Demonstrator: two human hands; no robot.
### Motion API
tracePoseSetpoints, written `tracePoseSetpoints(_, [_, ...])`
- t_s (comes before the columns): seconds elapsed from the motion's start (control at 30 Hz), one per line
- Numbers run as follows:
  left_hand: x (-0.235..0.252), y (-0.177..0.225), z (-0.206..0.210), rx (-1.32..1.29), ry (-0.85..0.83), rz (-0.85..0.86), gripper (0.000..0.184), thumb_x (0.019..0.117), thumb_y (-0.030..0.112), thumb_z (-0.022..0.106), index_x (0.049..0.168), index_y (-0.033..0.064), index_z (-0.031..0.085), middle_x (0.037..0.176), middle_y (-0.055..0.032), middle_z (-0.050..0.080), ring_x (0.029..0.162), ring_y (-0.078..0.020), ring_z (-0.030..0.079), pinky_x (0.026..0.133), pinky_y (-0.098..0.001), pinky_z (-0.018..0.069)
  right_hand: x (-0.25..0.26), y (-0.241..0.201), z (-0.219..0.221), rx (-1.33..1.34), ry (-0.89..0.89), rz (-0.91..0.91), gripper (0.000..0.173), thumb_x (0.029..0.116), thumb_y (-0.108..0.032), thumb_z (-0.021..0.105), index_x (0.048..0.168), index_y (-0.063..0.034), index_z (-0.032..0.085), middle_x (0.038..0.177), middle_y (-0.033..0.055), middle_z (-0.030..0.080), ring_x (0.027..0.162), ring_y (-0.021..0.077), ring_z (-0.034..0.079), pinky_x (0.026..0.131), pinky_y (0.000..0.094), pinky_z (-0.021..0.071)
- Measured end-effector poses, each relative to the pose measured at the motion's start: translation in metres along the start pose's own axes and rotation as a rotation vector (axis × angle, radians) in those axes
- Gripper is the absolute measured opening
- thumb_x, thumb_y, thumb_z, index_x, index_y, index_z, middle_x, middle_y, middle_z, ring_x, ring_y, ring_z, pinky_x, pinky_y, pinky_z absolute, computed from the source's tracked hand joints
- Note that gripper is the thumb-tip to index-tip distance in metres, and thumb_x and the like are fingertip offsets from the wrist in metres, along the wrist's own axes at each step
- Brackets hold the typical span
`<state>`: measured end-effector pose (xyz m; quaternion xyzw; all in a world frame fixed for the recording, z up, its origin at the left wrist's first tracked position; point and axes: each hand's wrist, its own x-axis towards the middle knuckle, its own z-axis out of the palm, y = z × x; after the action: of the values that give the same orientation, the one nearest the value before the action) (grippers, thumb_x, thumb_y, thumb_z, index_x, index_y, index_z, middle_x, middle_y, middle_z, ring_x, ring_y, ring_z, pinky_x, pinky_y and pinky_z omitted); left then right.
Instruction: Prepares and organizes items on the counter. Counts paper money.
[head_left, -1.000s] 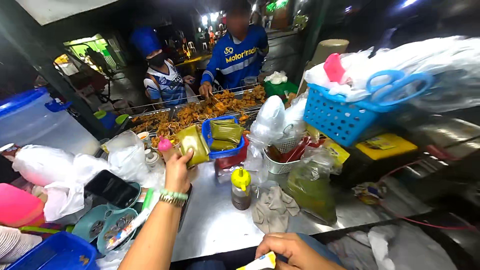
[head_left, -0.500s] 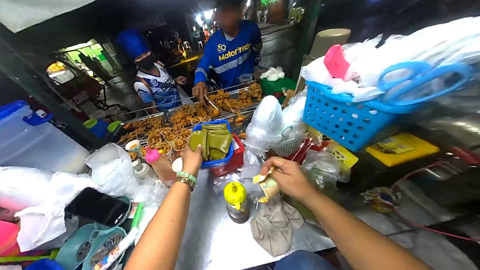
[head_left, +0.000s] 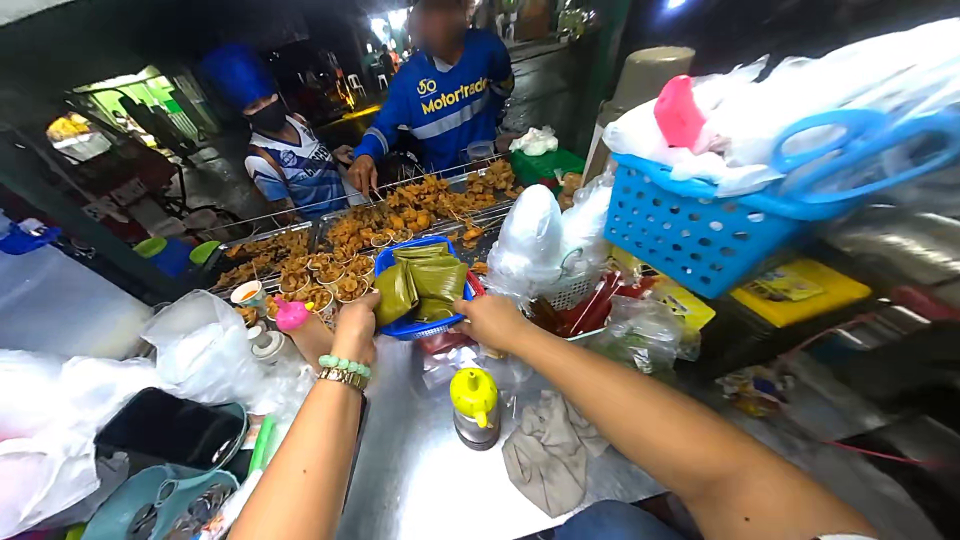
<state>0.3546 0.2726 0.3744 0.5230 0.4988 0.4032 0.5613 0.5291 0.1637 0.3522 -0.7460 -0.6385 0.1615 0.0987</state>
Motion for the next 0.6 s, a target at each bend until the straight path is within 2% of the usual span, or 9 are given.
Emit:
tracePoseSetpoints(0.1, [-0.004,-0.002,-0.001,-0.115,-0.043,0.031,0.026,0.1074,0.018,0.05,0.118,-0.0031,0.062,0.102,-0.0159,0.066,0.09,-0.0221,0.065,0.078,-0.0376,0.0541,-0.002,0.007,-0.003,0.056,0.115,-0.013,0.036,0.1052,-0.029,0.056,0.13,-0.0038,0.065,0.119,0.0262,0.068,0.117,0.0446,0.064,0.099,0.0624,0.0467])
tracePoseSetpoints(0.2, [-0.007,-0.005,-0.007,-0.148,-0.074,0.073,0.033,0.1107,0.025,0.043,0.124,-0.0015,0.057,0.106,-0.0136,0.066,0.086,-0.0178,0.065,0.075,-0.0326,0.0542,-0.002,0.008,-0.004,0.093,0.23,-0.041,0.032,0.1042,-0.027,0.058,0.122,-0.0022,0.068,0.112,0.0247,0.07,0.111,0.0426,0.066,0.097,0.0599,0.0487])
tracePoseSetpoints(0.27, [-0.019,-0.014,-0.016,-0.081,-0.076,0.125,0.041,0.1116,0.026,0.04,0.14,-0.0025,0.05,0.126,-0.0167,0.06,0.101,-0.0202,0.063,0.085,-0.0347,0.0516,0.0,0.008,-0.008,0.083,0.291,-0.041,0.027,0.1034,-0.021,0.059,0.118,-0.0006,0.07,0.108,0.0257,0.07,0.108,0.0439,0.067,0.094,0.0606,0.0499])
tracePoseSetpoints(0.33, [-0.036,-0.035,-0.028,0.02,-0.075,0.222,0.045,0.1109,0.024,0.039,0.146,-0.0041,0.046,0.142,-0.0202,0.053,0.114,-0.0225,0.061,0.093,-0.0365,0.0513,0.008,0.013,-0.015,0.101,0.343,0.0,0.025,0.1032,-0.021,0.061,0.116,-0.0012,0.07,0.107,0.0254,0.069,0.107,0.044,0.067,0.093,0.06,0.0505])
tracePoseSetpoints(0.47, [-0.08,-0.094,-0.05,0.122,-0.093,0.381,0.043,0.1039,0.018,0.045,0.137,-0.0085,0.052,0.138,-0.021,0.056,0.112,-0.0204,0.062,0.092,-0.0364,0.053,0.035,0.023,-0.029,0.263,0.516,0.074,0.027,0.1001,-0.022,0.068,0.114,0.0014,0.069,0.103,0.0274,0.071,0.102,0.0467,0.068,0.09,0.0644,0.051])
tracePoseSetpoints(0.53, [-0.103,-0.124,-0.061,0.212,-0.118,0.461,0.041,0.1016,0.017,0.049,0.131,-0.0104,0.057,0.13,-0.0221,0.059,0.11,-0.0198,0.062,0.092,-0.035,0.0531,0.05,0.023,-0.039,0.331,0.564,0.138,0.03,0.0995,-0.023,0.069,0.116,0.0025,0.069,0.107,0.028,0.07,0.106,0.0469,0.067,0.094,0.0647,0.0495])
tracePoseSetpoints(0.6, [-0.122,-0.15,-0.071,0.322,-0.139,0.558,0.036,0.1004,0.015,0.052,0.124,-0.0118,0.061,0.129,-0.0249,0.061,0.113,-0.0218,0.063,0.093,-0.0335,0.0538,0.066,0.026,-0.046,0.373,0.584,0.22,0.033,0.0999,-0.024,0.069,0.119,0.0038,0.067,0.113,0.0295,0.068,0.112,0.0472,0.064,0.098,0.0646,0.047])
